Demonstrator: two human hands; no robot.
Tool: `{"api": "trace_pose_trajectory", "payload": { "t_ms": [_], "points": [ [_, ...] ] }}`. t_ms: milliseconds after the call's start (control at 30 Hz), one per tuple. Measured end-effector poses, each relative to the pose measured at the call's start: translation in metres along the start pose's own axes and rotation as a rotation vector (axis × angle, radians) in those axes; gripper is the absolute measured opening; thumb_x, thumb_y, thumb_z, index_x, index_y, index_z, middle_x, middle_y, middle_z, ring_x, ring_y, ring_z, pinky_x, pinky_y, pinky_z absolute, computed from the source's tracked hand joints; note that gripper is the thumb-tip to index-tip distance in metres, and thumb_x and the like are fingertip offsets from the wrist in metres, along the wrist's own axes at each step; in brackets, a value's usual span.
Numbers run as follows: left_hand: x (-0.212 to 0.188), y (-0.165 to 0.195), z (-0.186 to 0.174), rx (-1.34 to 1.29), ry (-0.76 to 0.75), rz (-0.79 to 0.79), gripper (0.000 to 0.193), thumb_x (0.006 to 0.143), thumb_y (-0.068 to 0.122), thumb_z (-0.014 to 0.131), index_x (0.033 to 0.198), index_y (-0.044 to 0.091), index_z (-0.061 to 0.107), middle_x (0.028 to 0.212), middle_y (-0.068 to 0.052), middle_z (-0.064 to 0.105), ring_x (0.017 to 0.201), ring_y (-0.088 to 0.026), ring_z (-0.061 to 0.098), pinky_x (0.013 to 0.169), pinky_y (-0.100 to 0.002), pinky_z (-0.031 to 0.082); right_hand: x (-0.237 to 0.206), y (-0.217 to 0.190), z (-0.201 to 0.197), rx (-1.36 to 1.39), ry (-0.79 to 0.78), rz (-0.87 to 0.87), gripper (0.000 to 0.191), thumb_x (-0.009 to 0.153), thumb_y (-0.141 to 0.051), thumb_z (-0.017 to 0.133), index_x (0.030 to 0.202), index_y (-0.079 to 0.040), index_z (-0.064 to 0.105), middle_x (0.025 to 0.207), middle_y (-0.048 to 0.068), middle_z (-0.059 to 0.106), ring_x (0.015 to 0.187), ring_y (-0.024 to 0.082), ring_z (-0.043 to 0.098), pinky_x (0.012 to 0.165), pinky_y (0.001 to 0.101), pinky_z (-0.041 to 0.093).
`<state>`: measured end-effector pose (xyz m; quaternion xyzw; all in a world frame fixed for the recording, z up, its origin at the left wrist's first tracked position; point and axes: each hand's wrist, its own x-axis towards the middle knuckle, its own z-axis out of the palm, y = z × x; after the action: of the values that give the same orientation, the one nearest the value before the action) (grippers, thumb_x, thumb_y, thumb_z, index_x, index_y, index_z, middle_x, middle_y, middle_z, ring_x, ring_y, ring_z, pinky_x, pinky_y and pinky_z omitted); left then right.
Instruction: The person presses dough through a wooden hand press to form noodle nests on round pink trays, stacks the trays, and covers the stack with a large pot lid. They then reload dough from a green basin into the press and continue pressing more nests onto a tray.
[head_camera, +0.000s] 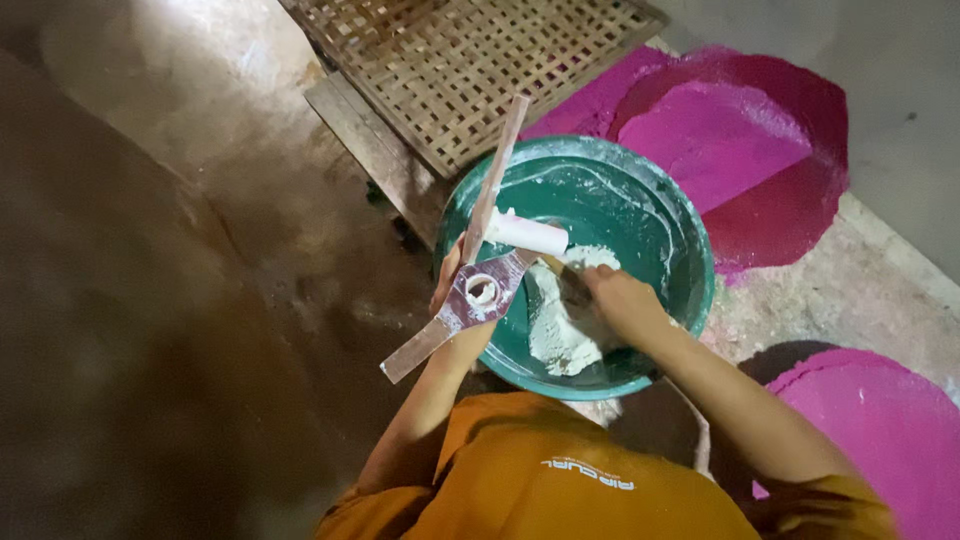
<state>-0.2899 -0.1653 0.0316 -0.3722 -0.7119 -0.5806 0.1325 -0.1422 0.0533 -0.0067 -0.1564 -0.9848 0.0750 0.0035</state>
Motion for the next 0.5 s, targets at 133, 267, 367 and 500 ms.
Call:
{"api": "trace_pose_trajectory", "payload": {
  "t_ms": [133,267,367,500],
  "points": [
    [-0.001,-0.002,-0.002,0.061,-0.011,-0.023,0.073,0.083,0.016,0.087,0.145,0.003,0.049,0.14,-0.02,0.06,0.123,-0.034,0.065,0.101,-0.039,0.055,0.007,0.014,0.026,-0.192,-0.027,-0.003,0.026,0.092,-0.02,0.058,0.111,-0.002,0.06,0.099,0.016,0.068,0.086,0.036,0.071,0.066,0.0476,0.06],
    [-0.003,-0.004,-0.001,0.008,-0.013,-0.018,0.072,0.087,0.015,0.086,0.147,0.003,0.048,0.142,-0.019,0.059,0.127,-0.033,0.065,0.104,-0.039,0.055,0.024,0.019,0.017,-0.239,-0.114,-0.001,0.025,0.096,-0.016,0.054,0.115,-0.001,0.06,0.101,0.02,0.069,0.084,0.038,0.073,0.067,0.0483,0.06],
    [-0.005,-0.004,0.003,0.039,-0.006,0.029,0.071,0.088,0.014,0.087,0.146,0.003,0.049,0.142,-0.019,0.059,0.128,-0.031,0.064,0.106,-0.038,0.055,0.029,0.024,-0.016,-0.159,-0.203,-0.009,0.025,0.097,-0.016,0.053,0.116,-0.002,0.061,0.1,0.021,0.07,0.086,0.04,0.073,0.069,0.0501,0.059],
    [-0.01,-0.002,0.013,-0.068,-0.03,-0.104,0.07,0.09,0.013,0.086,0.148,0.001,0.049,0.141,-0.018,0.06,0.127,-0.027,0.065,0.105,-0.036,0.055,0.02,0.02,-0.058,0.033,-0.32,-0.108,0.032,0.09,-0.017,0.055,0.12,-0.016,0.067,0.099,0.019,0.072,0.091,0.042,0.071,0.076,0.0516,0.056]
  ]
}}
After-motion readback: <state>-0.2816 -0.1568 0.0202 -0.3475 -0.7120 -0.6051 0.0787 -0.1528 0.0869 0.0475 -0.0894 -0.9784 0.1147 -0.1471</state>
